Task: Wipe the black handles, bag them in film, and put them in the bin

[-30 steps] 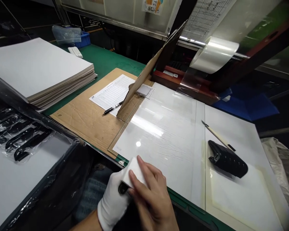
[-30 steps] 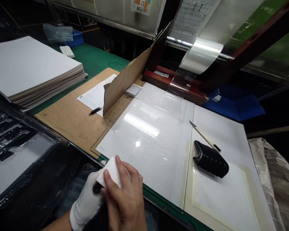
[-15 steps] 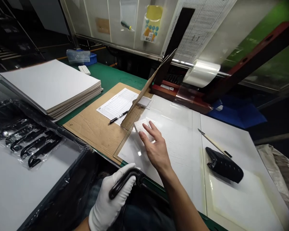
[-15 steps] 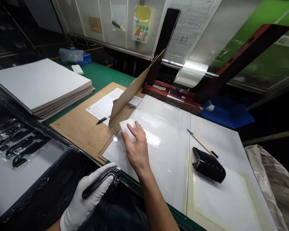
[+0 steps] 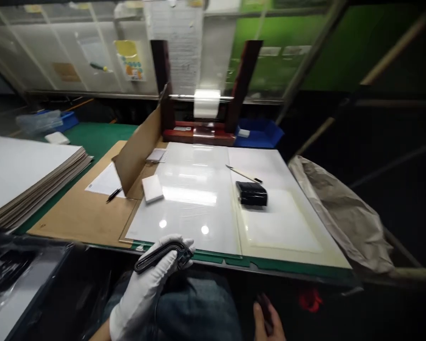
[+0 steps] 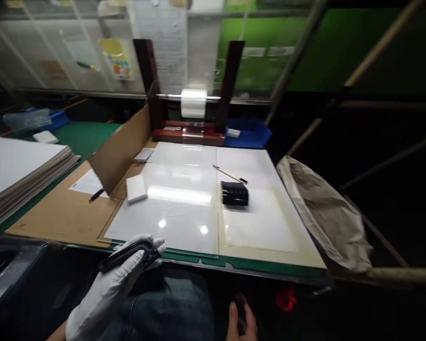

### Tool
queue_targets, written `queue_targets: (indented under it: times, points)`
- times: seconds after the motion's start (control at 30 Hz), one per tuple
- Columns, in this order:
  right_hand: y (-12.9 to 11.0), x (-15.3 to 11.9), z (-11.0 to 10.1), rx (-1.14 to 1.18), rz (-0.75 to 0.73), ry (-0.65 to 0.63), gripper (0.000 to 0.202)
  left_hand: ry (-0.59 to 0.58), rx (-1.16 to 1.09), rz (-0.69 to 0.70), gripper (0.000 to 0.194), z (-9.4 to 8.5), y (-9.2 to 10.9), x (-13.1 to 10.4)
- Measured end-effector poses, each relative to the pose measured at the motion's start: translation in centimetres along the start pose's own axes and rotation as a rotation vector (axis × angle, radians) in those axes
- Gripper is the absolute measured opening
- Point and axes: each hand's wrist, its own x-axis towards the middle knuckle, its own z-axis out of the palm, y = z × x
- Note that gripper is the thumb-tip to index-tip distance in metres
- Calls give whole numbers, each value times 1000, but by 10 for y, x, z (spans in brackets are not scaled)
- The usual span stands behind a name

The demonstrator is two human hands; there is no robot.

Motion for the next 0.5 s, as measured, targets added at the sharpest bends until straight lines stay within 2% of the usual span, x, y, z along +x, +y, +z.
queue_targets:
  times: [0.07,0.1,0.2,0.27,0.33,0.5]
  points:
    - [21,21,3,55,89,81,79,-52,-52,-76,45,17,0,2]
    - [26,31,7,93,113,123,79,-80,-54,-103,43,26,1,4]
    - [30,59,22,211,138,256,55,-222,62,-121,34,62,9,16]
    - [30,76,29,277,119,334,43,-332,215,-80,34,95,16,22]
    - [33,88,31,333,95,391,40,-424,389,-31,36,134,22,20]
    - [38,101,26,485,47,420,35,-592,690,40,40,219,20,3]
